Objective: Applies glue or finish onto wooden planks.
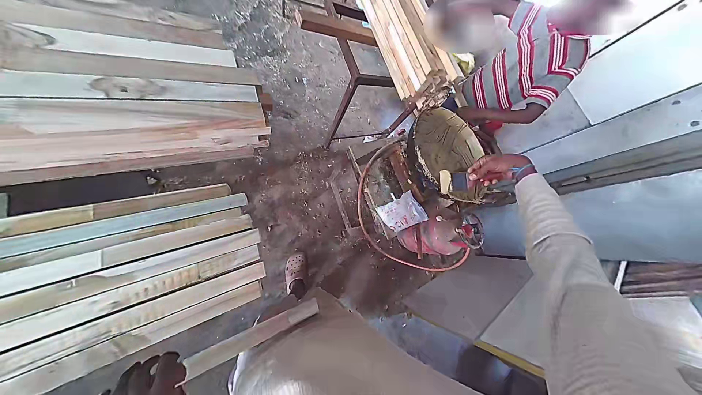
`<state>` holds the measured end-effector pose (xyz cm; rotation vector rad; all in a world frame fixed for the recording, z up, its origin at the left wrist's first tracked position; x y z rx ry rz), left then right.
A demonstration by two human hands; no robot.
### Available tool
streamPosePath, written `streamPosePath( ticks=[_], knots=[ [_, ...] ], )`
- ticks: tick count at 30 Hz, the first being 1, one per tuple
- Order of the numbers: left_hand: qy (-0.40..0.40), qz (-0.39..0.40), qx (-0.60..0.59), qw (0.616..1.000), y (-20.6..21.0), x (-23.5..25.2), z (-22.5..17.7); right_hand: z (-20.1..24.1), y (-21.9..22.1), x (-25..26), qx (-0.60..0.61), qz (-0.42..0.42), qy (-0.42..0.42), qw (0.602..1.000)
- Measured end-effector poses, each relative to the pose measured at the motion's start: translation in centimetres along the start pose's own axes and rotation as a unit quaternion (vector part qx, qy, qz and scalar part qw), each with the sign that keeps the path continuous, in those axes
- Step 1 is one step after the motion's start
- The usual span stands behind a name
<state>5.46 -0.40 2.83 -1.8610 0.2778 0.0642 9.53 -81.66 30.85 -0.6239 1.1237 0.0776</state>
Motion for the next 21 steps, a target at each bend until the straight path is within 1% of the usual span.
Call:
streamPosePath(
  ticks=[1, 2, 3, 4, 6, 8, 9, 11, 13, 15, 17, 19, 21],
  knots=[
    [0.008, 0.064, 0.006, 0.998, -1.8, 0.9, -0.8, -1.3, 2.0, -0.3, 0.051, -0.032, -0.010, 0.998],
    [0.011, 0.123, 0.019, 0.992, -2.6, 1.7, -1.1, -2.2, 4.4, -0.8, 0.100, -0.064, -0.031, 0.992],
    [0.016, 0.161, 0.030, 0.986, -2.7, 2.6, -0.9, -2.9, 7.2, -1.2, 0.149, -0.092, -0.068, 0.982],
    [0.025, 0.181, 0.040, 0.982, -2.6, 3.5, -0.5, -3.4, 10.0, -1.3, 0.197, -0.094, -0.118, 0.969],
    [0.034, 0.227, 0.066, 0.971, -2.7, 5.0, -0.3, -3.8, 16.6, -1.4, 0.301, -0.117, -0.189, 0.927],
    [0.041, 0.288, 0.099, 0.952, -3.5, 6.5, -0.5, -3.7, 23.8, -1.6, 0.391, -0.138, -0.226, 0.882],
    [0.053, 0.307, 0.102, 0.945, -3.6, 7.2, -0.4, -3.7, 27.0, -1.6, 0.431, -0.131, -0.252, 0.856],
    [0.094, 0.304, 0.070, 0.945, -3.6, 7.8, 0.0, -4.1, 32.6, -2.0, 0.475, -0.110, -0.279, 0.827],
    [0.132, 0.289, 0.031, 0.948, -4.4, 7.0, 0.9, -3.6, 38.2, -3.7, 0.495, -0.099, -0.281, 0.816],
    [0.169, 0.252, 0.026, 0.952, -4.9, 5.6, 2.2, -3.3, 43.3, -5.6, 0.510, -0.062, -0.273, 0.813],
    [0.199, 0.197, 0.018, 0.960, -5.0, 3.6, 3.9, -2.8, 47.2, -7.3, 0.548, -0.041, -0.246, 0.799],
    [0.200, 0.155, 0.038, 0.967, -5.8, 1.5, 5.9, -1.9, 50.9, -9.3, 0.561, -0.058, -0.215, 0.797],
    [0.164, 0.125, 0.053, 0.977, -7.2, 0.7, 8.0, -0.6, 54.2, -10.7, 0.556, -0.098, -0.197, 0.802]
  ],
)
Point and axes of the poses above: each hand's wrist, its own x-axis towards the middle knuckle, its own y-axis out of the palm, z = x × y, the point moved 1 cm from there along x, towards the middle knuckle, and after that the axes turned 5 degrees about -x, right-handed, at the moved point
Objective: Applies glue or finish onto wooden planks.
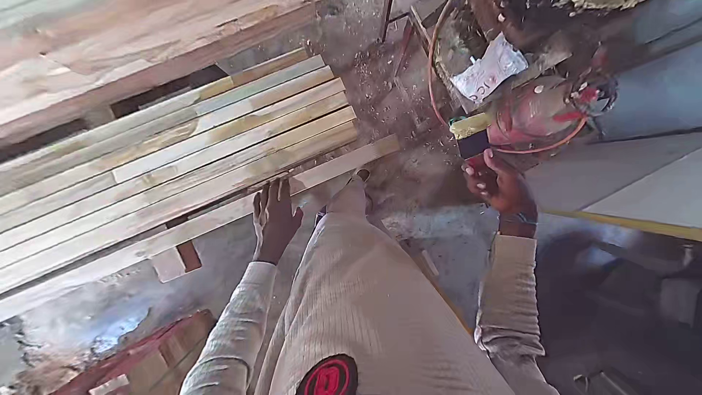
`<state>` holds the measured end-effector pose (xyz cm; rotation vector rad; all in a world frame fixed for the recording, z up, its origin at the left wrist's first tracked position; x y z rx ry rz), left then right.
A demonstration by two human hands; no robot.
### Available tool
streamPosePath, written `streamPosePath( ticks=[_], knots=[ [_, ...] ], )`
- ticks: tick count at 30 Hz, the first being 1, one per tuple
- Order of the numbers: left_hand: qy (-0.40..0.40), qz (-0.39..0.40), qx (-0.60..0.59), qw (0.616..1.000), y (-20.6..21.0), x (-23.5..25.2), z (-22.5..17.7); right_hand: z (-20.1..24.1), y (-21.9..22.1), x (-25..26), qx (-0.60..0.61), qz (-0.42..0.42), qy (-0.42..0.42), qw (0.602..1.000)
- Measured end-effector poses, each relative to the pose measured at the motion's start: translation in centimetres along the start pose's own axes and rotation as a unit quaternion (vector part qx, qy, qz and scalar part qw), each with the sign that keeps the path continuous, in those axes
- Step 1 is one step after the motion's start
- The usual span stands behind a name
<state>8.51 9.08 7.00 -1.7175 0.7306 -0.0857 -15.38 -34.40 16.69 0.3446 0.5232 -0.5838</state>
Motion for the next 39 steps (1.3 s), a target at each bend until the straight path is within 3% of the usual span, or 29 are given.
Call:
streamPosePath(
  ticks=[2, 4, 6, 10, 17, 19, 22, 23, 27, 32, 34, 39],
  knots=[
    [-0.045, -0.025, 0.017, 0.999, -0.4, -0.6, 3.3, -1.7, 2.3, -1.8, -0.009, -0.004, -0.020, 1.000],
    [-0.081, -0.030, 0.028, 0.996, 0.1, -0.2, 7.3, -3.7, 4.6, -2.9, 0.001, 0.043, -0.058, 0.997],
    [-0.079, -0.016, 0.043, 0.996, 0.3, 0.5, 9.7, -5.5, 7.7, -3.4, 0.038, 0.063, -0.098, 0.992],
    [-0.054, 0.041, 0.067, 0.995, -0.4, 1.3, 10.3, -8.4, 12.1, -2.4, 0.091, 0.066, -0.103, 0.988],
    [-0.005, 0.071, 0.094, 0.993, -0.2, 2.0, 10.8, -12.0, 18.0, -1.3, 0.005, -0.089, -0.085, 0.992],
    [0.026, 0.130, 0.085, 0.988, -0.7, 2.8, 11.6, -11.8, 19.5, -1.5, -0.006, -0.123, -0.080, 0.989],
    [0.060, 0.289, 0.061, 0.953, -3.6, 4.5, 12.3, -12.3, 20.9, -1.5, 0.009, -0.163, -0.116, 0.980],
    [0.067, 0.302, 0.044, 0.950, -3.8, 4.7, 12.6, -12.9, 20.4, -0.6, 0.003, -0.170, -0.134, 0.976],
    [0.091, 0.313, 0.030, 0.945, -3.9, 5.4, 13.5, -13.5, 20.3, 0.5, -0.152, -0.265, -0.129, 0.944],
    [0.098, 0.293, -0.003, 0.951, -3.4, 5.6, 12.1, -13.8, 20.3, 5.8, -0.376, -0.295, -0.187, 0.858],
    [0.097, 0.279, -0.007, 0.955, -3.0, 5.6, 11.2, -16.0, 20.7, 7.2, -0.415, -0.313, -0.181, 0.835],
    [0.018, 0.184, 0.096, 0.978, -2.5, 3.3, 8.1, -19.6, 22.1, 5.0, -0.437, -0.337, -0.097, 0.828]
  ],
)
Point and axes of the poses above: each hand's wrist, its own x-axis towards the middle knuckle, its own y-axis out of the palm, z = x × y, the point moved 1 cm from there along x, towards the middle knuckle, and after that the axes turned 5 degrees about -x, right-handed, at the moved point
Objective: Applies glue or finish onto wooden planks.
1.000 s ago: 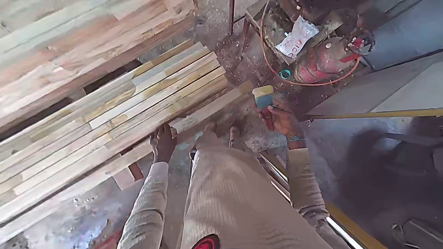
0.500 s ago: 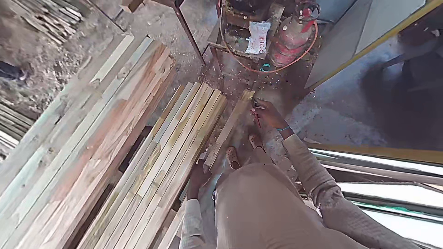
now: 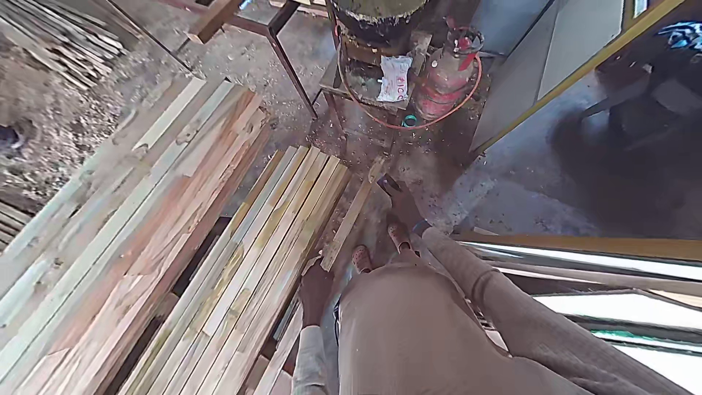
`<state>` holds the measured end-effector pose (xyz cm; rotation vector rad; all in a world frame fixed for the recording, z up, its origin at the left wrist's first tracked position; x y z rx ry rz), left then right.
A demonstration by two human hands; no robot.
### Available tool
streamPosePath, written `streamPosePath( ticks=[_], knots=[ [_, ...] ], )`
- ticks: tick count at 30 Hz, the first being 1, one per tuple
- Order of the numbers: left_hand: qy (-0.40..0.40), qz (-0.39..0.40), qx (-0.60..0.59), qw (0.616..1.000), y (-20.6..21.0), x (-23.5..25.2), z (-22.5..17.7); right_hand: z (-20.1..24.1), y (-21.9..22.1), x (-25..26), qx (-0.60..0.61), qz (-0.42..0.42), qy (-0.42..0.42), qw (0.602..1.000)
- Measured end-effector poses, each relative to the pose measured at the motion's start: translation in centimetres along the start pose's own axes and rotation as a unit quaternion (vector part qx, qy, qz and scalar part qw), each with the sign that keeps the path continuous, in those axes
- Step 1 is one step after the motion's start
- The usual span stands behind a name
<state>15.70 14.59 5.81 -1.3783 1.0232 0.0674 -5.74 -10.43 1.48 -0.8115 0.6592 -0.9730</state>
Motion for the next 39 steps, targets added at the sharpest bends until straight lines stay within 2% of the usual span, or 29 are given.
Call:
streamPosePath(
  ticks=[4, 7, 9, 11, 14, 16, 18, 19, 20, 23, 25, 28, 31, 33, 36, 39],
  knots=[
    [-0.019, -0.088, 0.032, 0.995, 2.2, -0.6, -0.6, 2.3, -4.6, 1.2, 0.007, 0.013, 0.071, 0.997],
    [-0.017, -0.124, 0.035, 0.991, 3.3, -0.8, -0.3, 3.4, -6.2, 2.7, 0.020, -0.002, 0.064, 0.998],
    [-0.026, -0.127, 0.033, 0.991, 3.4, -0.9, -0.4, 4.3, -6.4, 3.3, 0.025, 0.020, 0.069, 0.997],
    [-0.041, -0.112, 0.034, 0.992, 3.2, -0.9, -0.6, 5.8, -6.1, 2.8, 0.020, 0.070, 0.085, 0.994],
    [-0.044, -0.092, 0.037, 0.994, 2.7, -0.6, -0.8, 10.0, -6.4, -0.3, -0.033, 0.187, 0.106, 0.976],
    [-0.017, -0.114, 0.032, 0.993, 2.9, -0.8, -0.4, 11.7, -6.1, -2.9, -0.069, 0.252, 0.092, 0.961],
    [0.053, -0.169, -0.001, 0.984, 2.9, -1.0, 0.4, 12.0, -6.2, -4.3, -0.086, 0.287, 0.061, 0.952],
    [0.091, -0.181, -0.017, 0.979, 2.4, -1.1, 0.8, 11.4, -6.2, -4.4, -0.067, 0.290, 0.052, 0.953],
    [0.110, -0.161, -0.044, 0.980, 1.5, -1.3, 1.0, 10.3, -6.4, -4.3, -0.036, 0.283, 0.042, 0.958],
    [0.100, -0.018, -0.131, 0.986, -1.9, -0.2, 2.2, 6.4, -7.3, -2.6, 0.091, 0.176, -0.002, 0.980],
    [0.092, 0.048, -0.174, 0.979, -1.6, 0.9, 3.7, 4.4, -8.1, -1.2, 0.137, 0.128, 0.005, 0.982],
    [0.107, 0.095, -0.204, 0.968, -1.0, 2.4, 5.1, 2.8, -8.3, 1.1, 0.145, 0.090, 0.012, 0.985],
    [0.114, 0.101, -0.172, 0.973, -1.7, 2.8, 4.9, 1.2, -5.3, 3.6, 0.102, 0.064, -0.036, 0.992],
    [0.131, 0.121, -0.153, 0.972, -1.6, 3.2, 4.8, 0.9, -2.6, 3.3, 0.062, 0.051, -0.060, 0.995],
    [0.121, 0.096, -0.128, 0.980, -0.4, 3.1, 4.3, 3.2, -2.1, -0.6, -0.029, 0.120, -0.003, 0.992],
    [0.045, 0.008, -0.068, 0.997, 0.3, 1.2, 2.4, 5.9, -4.7, -1.9, -0.070, 0.183, 0.083, 0.977]
  ],
)
Point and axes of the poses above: each hand's wrist, its own x-axis towards the middle knuckle, its own y-axis out of the palm, z = x × y, the point moved 1 cm from there along x, towards the middle knuckle, and after that the axes turned 5 degrees about -x, right-handed, at the moved point
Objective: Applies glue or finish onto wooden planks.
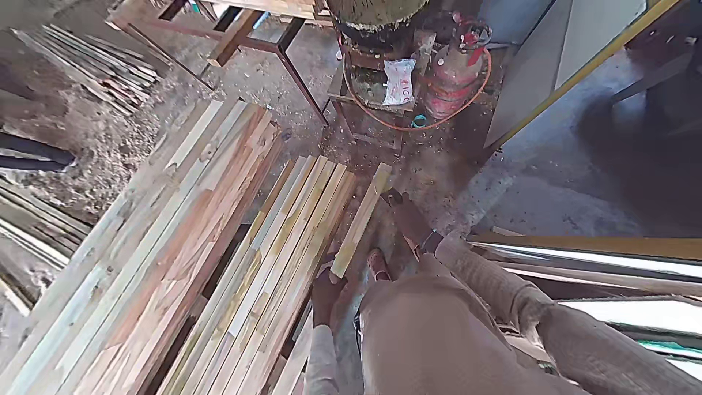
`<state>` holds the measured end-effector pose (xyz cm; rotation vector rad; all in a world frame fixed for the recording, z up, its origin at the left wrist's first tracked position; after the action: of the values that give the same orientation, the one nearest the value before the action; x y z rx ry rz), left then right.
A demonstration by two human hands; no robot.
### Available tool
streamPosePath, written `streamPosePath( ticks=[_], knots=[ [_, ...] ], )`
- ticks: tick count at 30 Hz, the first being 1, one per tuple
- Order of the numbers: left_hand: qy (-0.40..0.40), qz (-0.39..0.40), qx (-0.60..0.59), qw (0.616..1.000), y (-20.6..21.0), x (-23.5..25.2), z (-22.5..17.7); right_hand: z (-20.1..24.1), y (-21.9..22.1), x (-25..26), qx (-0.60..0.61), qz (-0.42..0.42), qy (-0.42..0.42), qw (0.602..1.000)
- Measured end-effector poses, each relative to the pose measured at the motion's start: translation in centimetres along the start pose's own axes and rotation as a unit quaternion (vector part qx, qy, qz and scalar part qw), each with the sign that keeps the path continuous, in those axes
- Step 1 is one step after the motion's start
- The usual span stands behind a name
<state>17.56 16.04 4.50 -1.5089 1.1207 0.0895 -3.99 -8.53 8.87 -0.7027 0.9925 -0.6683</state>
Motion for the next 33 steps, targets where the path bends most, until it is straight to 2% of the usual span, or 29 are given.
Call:
streamPosePath(
  ticks=[2, 5, 8, 11, 14, 16, 18, 21, 23, 25, 29, 31, 33],
  knots=[
    [-0.033, -0.075, 0.044, 0.996, 1.3, -1.5, -1.0, -0.1, -1.9, 0.6, 0.049, -0.035, 0.019, 0.998],
    [-0.018, -0.148, 0.065, 0.987, 2.8, -2.9, -1.3, -0.5, -3.4, 2.8, 0.140, -0.095, 0.003, 0.986],
    [-0.007, -0.160, 0.077, 0.984, 2.9, -2.7, -1.4, 1.6, -4.0, 2.5, 0.140, -0.031, 0.009, 0.990],
    [-0.018, -0.143, 0.081, 0.986, 2.2, -2.6, -1.7, 4.4, -1.7, 0.3, 0.065, 0.043, -0.002, 0.997],
    [-0.019, -0.160, 0.108, 0.981, 2.6, -2.1, -1.1, 6.3, 0.2, -3.2, -0.003, 0.121, -0.038, 0.992],
    [0.000, -0.183, 0.140, 0.973, 3.2, -1.5, -1.3, 5.8, -0.2, -3.7, 0.020, 0.129, -0.070, 0.989],
    [0.008, -0.160, 0.161, 0.974, 3.0, -1.5, -1.7, 4.0, -1.0, -3.1, 0.094, 0.107, -0.109, 0.984],
    [0.034, -0.005, 0.076, 0.997, -0.7, -1.1, -1.6, 1.0, -3.3, -2.3, 0.220, 0.029, -0.110, 0.969],
    [0.024, 0.043, 0.050, 0.998, -2.2, -1.1, -1.7, -0.8, -3.9, -0.9, 0.244, -0.035, -0.105, 0.963],
    [0.007, 0.029, 0.056, 0.998, -1.6, -0.4, -1.4, -1.9, -3.8, 1.2, 0.226, -0.092, -0.112, 0.963],
    [0.018, 0.034, 0.013, 0.999, -0.6, 1.2, 0.2, -2.7, -1.7, 5.0, 0.150, -0.138, -0.153, 0.967],
    [0.035, 0.033, -0.001, 0.999, -0.6, 1.3, 0.5, -3.0, 0.1, 6.1, 0.089, -0.110, -0.164, 0.976],
    [0.019, 0.026, 0.013, 0.999, -0.3, 0.8, 0.4, -2.5, 0.9, 4.8, 0.013, -0.048, -0.133, 0.990]
  ],
)
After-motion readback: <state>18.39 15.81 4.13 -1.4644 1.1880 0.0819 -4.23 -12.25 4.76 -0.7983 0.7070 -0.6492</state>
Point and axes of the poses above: each hand's wrist, its own x-axis towards the middle knuckle, its own y-axis out of the palm, z = x × y, the point moved 1 cm from there along x, towards the middle knuckle, and after that the axes turned 5 degrees about -x, right-handed, at the moved point
